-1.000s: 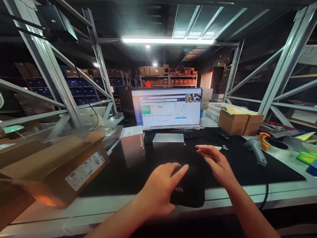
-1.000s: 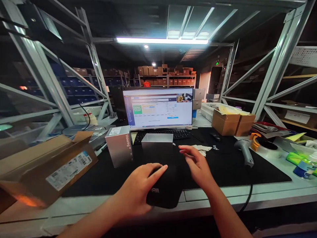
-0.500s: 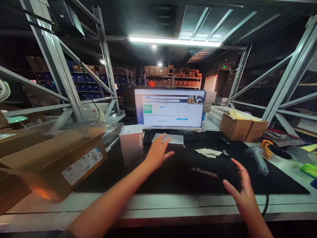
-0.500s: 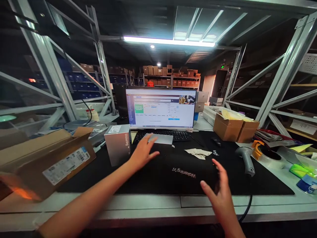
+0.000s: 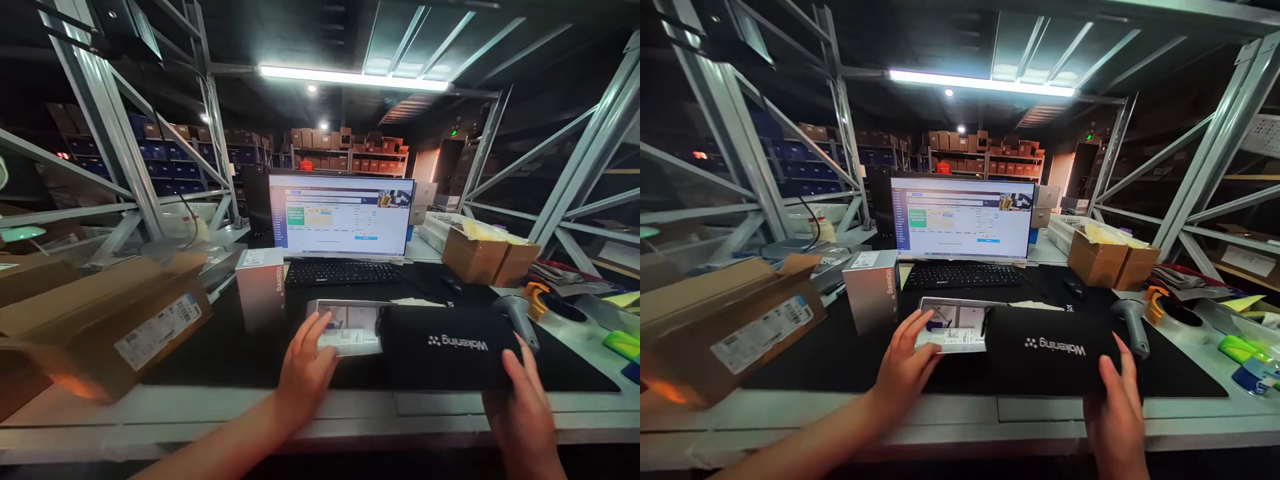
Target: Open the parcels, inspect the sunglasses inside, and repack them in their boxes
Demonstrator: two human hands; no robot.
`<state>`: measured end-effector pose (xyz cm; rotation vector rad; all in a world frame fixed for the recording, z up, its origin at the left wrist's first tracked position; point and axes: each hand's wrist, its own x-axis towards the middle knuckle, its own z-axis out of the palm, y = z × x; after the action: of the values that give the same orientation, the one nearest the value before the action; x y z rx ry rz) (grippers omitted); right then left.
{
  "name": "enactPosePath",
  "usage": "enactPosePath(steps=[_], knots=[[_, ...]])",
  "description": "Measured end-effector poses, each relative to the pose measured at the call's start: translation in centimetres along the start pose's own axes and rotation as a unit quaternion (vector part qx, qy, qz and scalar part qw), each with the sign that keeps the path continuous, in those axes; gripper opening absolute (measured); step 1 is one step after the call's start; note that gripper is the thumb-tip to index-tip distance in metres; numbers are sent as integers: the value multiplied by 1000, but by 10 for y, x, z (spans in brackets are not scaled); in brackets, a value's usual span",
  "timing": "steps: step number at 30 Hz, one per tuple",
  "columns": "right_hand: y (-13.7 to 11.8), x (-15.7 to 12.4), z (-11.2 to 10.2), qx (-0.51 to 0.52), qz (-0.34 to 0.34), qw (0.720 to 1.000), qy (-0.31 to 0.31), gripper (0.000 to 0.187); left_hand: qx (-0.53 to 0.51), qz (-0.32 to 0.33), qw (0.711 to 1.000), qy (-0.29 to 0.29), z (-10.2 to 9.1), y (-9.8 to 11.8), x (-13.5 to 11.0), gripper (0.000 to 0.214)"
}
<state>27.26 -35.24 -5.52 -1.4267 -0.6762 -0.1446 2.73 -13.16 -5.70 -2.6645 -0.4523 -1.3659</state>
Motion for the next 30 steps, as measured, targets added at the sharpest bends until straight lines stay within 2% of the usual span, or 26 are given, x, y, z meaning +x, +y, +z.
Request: enactPosePath(steps=[3, 5, 8, 11, 16, 19, 22, 25, 28, 30], knots=[[-14, -8, 22, 35, 80, 996, -14, 63, 21, -6, 1000, 20, -10, 21, -15, 11], [-22, -10, 35, 37, 102, 994, -16, 65, 21, -29, 999, 16, -12, 26, -17, 9], [-32, -5, 53, -1, 79, 996, -33, 65, 3, -74, 997, 4, -11, 24, -15, 8], [-41, 12, 75, -39, 51, 997, -50, 63, -19, -96, 995, 9, -7, 16, -14, 7], [-50, 50, 114, -65, 92, 989, -100, 65, -62, -103, 992, 37, 1, 6, -17, 4], [-50, 55, 130, -105, 85, 979, -151, 65, -79, -133, 987, 30, 2, 6, -22, 5], [-44, 38, 137, -228, 16, 959, -169, 60, -106, -171, 979, 13, 2, 6, -26, 8], [-28, 16, 144, -364, -92, 916, -139, 63, -136, -213, 968, 13, 0, 5, -26, 7], [-9, 4, 152, -370, -204, 895, -142, 68, -154, -233, 960, 22, 0, 6, -26, 12], [-2, 3, 154, -395, -267, 863, -166, 67, -157, -228, 961, 18, 1, 8, -26, 18]])
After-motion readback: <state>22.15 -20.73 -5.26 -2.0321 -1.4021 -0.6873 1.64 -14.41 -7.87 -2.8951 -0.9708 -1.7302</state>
